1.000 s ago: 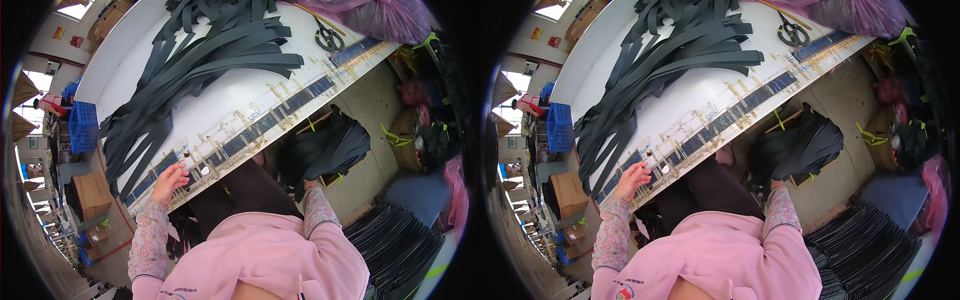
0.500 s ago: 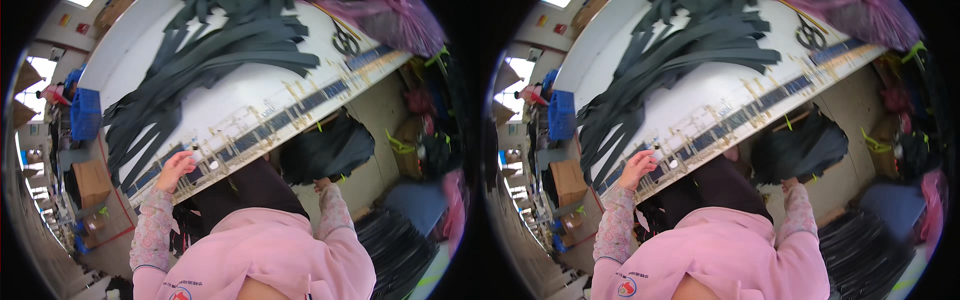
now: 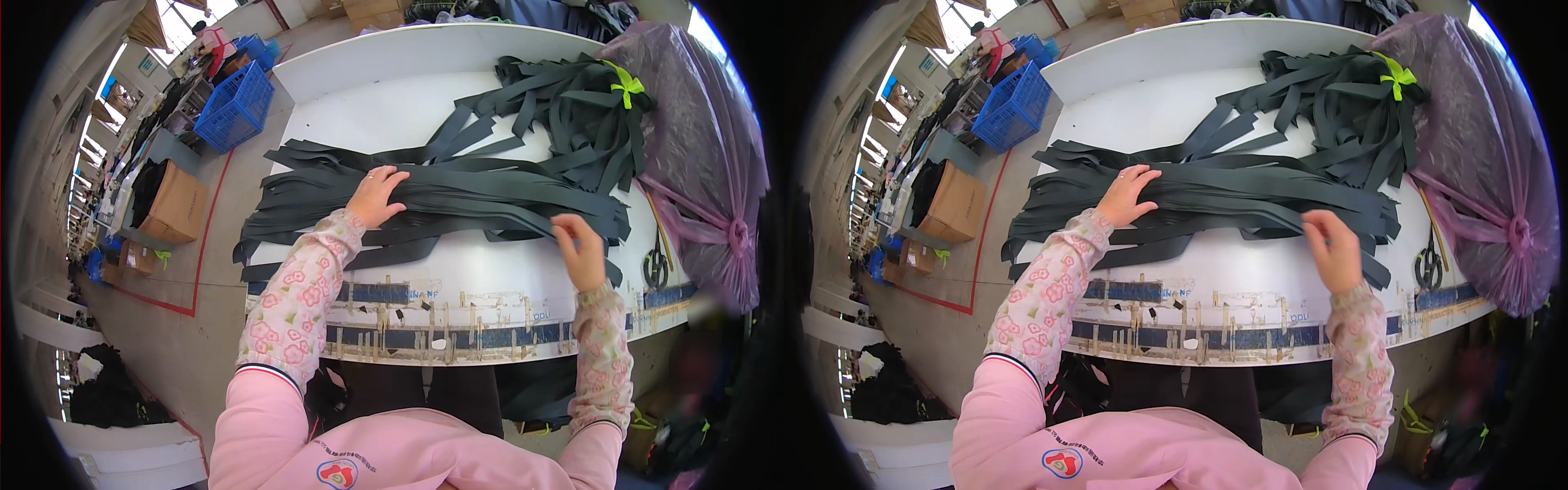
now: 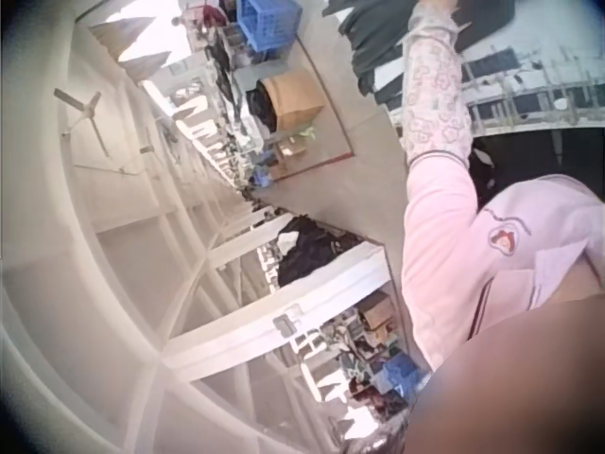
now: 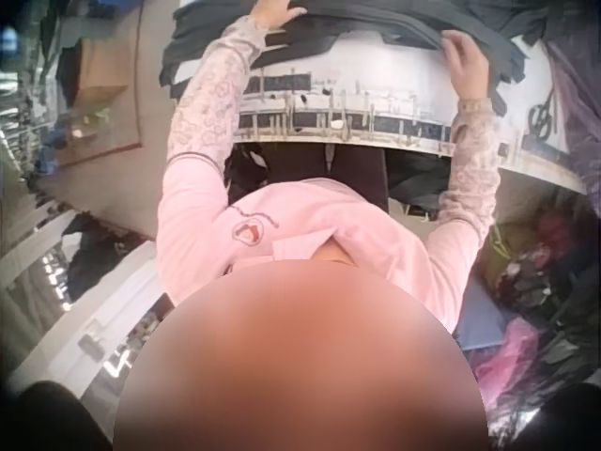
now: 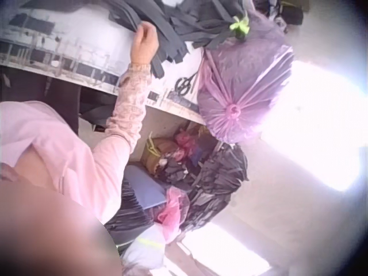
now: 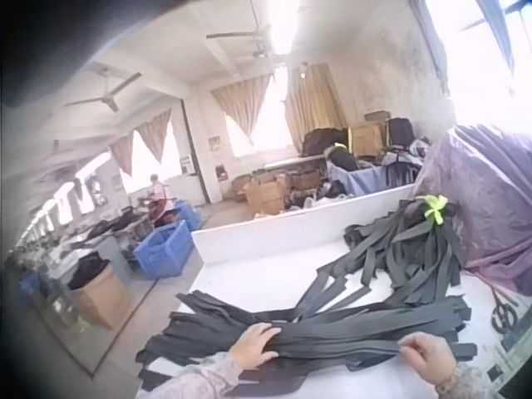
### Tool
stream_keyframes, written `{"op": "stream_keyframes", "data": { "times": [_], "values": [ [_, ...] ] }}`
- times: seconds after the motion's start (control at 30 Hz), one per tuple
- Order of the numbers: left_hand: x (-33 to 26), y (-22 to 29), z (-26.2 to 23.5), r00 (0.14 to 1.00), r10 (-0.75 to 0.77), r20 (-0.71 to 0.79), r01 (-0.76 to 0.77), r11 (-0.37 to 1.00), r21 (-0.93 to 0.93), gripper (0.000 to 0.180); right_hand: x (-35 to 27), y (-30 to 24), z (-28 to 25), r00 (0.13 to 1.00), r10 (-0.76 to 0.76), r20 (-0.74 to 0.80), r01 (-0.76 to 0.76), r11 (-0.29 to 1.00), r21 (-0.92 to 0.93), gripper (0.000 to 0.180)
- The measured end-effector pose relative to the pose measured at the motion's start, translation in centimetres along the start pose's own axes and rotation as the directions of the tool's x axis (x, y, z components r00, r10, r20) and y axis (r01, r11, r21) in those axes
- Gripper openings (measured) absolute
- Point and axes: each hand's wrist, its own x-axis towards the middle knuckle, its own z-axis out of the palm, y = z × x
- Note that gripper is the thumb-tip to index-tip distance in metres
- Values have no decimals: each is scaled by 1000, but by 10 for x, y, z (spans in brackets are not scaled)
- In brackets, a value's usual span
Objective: The recorder is sorting, counting, and organizing long dark straps or bands on a workbench in a manufacturing environment.
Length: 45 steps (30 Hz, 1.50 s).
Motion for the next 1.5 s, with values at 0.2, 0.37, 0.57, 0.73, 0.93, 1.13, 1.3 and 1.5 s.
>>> {"op": "stream_keyframes", "data": {
  "times": [0.2, 0.37, 0.57, 0.73, 0.93, 1.13, 1.3, 1.5],
  "values": [
    [46, -15, 3, 969, -44, 242, 7, 988, 153, 96, 115, -12, 144, 888, -213, 408, 312, 930, -194, 62],
    [56, -9, 4, 962, -52, 268, -2, 980, 199, 90, 151, -37, 192, 786, 111, 608, 273, 820, -503, 74],
    [26, -17, 7, 995, 97, -5, -92, 960, 266, 86, 140, -30, 208, 854, 0, 520, 367, 708, -603, 71],
    [17, -7, 9, 981, 78, 176, -92, 993, 71, 85, 130, -35, 205, 836, 69, 545, 365, 671, -645, 78],
    [23, -10, 21, 984, 69, 162, -88, 990, 112, 90, 125, -39, 210, 819, 176, 546, 326, 639, -696, 83],
    [29, -19, 14, 980, 91, 179, -115, 985, 130, 65, 133, -31, 214, 800, 87, 594, 413, 639, -649, 66],
    [36, -23, 13, 968, 20, 252, -20, 1000, -5, 68, 142, -25, 211, 754, 157, 638, 295, 786, -543, 75],
    [42, -17, 11, 931, -13, 366, 24, 999, -27, 71, 138, -38, 206, 772, 187, 608, 303, 732, -610, 82]
  ]
}}
